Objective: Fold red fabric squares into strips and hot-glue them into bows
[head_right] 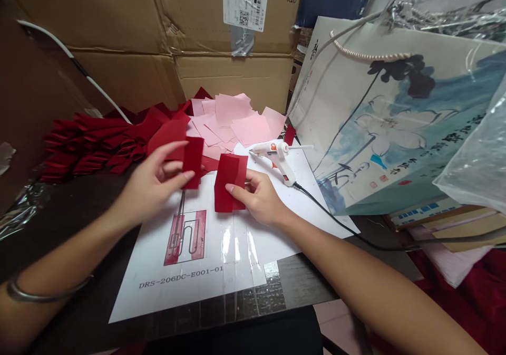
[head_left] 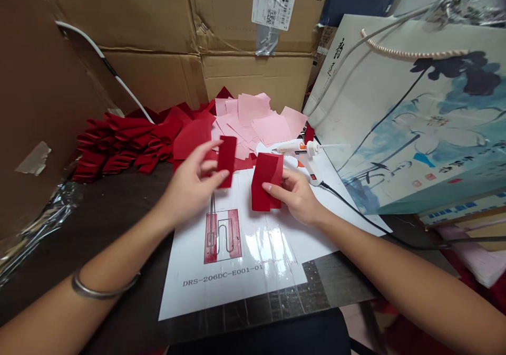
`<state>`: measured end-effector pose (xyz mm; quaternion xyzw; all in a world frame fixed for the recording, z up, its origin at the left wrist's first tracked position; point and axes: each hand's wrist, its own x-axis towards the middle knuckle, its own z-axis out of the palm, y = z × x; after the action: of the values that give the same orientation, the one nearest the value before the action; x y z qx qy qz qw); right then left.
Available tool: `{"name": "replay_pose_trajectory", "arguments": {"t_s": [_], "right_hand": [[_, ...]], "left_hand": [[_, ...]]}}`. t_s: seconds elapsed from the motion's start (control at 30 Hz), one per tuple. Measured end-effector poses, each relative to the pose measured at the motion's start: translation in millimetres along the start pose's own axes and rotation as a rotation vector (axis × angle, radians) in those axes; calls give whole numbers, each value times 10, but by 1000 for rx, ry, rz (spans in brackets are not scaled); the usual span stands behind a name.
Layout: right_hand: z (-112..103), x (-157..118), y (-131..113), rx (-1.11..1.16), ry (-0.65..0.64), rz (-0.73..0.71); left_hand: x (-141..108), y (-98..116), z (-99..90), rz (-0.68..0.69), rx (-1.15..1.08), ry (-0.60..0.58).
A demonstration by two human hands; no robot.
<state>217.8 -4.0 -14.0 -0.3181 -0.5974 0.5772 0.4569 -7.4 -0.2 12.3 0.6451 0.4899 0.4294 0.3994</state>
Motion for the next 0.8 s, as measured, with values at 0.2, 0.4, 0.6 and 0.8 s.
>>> {"name": "replay_pose_trajectory", "arguments": {"t_s": [0.2, 0.4, 0.6, 0.8], "right_hand": [[24, -3, -10, 16, 2, 66], [34, -4, -20, 25, -12, 82], [37, -12, -10, 36, -33, 84], [45, -23, -18, 17, -37, 90]], "left_hand": [[691, 65, -975, -15, 764, 331], [1025, 14, -1468, -127, 672, 453], [1029, -52, -1379, -165, 364, 458], [1013, 5, -1290, -148, 374, 514]]}}
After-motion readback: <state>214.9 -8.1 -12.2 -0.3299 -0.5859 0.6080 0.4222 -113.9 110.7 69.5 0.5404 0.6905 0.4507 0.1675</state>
